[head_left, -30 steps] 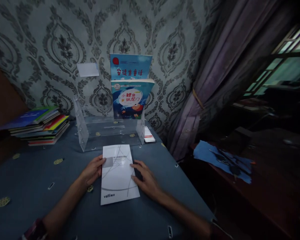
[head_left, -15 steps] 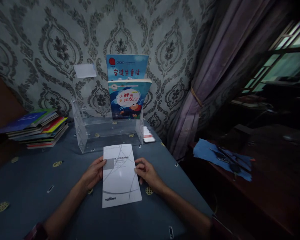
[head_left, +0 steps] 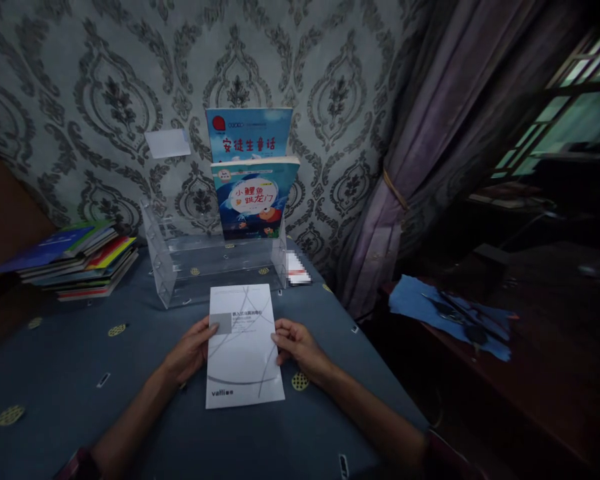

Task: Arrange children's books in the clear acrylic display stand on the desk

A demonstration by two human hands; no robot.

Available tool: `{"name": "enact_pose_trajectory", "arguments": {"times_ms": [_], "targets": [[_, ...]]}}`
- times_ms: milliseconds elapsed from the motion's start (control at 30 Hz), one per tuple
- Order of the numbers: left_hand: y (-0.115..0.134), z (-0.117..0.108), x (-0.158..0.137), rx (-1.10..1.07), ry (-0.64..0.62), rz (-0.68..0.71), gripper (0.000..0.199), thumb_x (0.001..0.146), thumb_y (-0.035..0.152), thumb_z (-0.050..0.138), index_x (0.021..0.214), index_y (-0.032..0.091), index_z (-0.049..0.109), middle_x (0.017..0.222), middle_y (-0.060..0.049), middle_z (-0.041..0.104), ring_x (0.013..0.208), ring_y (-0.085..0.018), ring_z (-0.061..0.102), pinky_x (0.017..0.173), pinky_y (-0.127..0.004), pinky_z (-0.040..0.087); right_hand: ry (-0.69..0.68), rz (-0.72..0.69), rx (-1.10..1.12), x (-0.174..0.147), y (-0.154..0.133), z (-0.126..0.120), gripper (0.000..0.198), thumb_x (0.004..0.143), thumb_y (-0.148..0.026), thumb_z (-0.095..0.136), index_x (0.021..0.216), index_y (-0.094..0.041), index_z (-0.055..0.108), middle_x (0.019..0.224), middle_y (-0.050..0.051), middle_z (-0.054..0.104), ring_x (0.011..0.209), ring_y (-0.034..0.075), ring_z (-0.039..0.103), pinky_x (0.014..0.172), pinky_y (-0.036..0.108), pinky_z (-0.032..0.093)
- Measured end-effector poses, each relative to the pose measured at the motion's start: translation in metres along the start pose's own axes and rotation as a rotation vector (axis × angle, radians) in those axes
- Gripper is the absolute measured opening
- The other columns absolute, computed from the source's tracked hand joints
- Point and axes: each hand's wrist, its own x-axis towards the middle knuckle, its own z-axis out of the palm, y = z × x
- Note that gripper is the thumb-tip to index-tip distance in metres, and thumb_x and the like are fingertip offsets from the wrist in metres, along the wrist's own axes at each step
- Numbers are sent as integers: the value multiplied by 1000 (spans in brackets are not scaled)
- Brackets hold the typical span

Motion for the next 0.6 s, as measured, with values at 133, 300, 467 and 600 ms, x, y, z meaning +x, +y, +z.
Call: {"name": "enact_pose_trajectory", "arguments": {"times_ms": [133, 300, 467, 600], "targets": [[1, 4, 2, 7, -14, -7, 51, 73, 32, 90, 117, 14, 72, 114, -14, 78, 97, -26, 76, 80, -30, 60, 33, -29, -17, 5, -10, -3, 49, 67, -59, 87, 86, -19, 64, 73, -3, 62, 61, 10, 56, 53, 21, 53], [18, 15, 10, 39, -13, 67, 44, 72, 29, 88, 112, 15, 74, 112, -13, 78, 106, -30, 73, 88, -36, 59, 29, -176, -110, 19, -37, -4, 47, 70, -61, 84, 84, -21, 63, 74, -2, 62, 64, 12, 57, 58, 25, 56], [23, 23, 16, 42, 32, 225, 37, 69, 25, 83, 104, 14, 74, 103, -12, 79, 108, -31, 72, 96, -40, 55, 44, -386, -271, 21, -47, -1, 42, 81, -62, 74, 83, -22, 62, 78, 0, 63, 72, 15, 61, 69, 31, 58], [4, 23, 19, 96, 87, 187, 34, 65, 24, 81, 98, 17, 74, 101, -9, 79, 100, -28, 73, 87, -33, 56, 78, -398, -330, 15, -34, -5, 45, 88, -66, 64, 84, -22, 59, 76, -1, 59, 67, 15, 59, 64, 30, 55]]}}
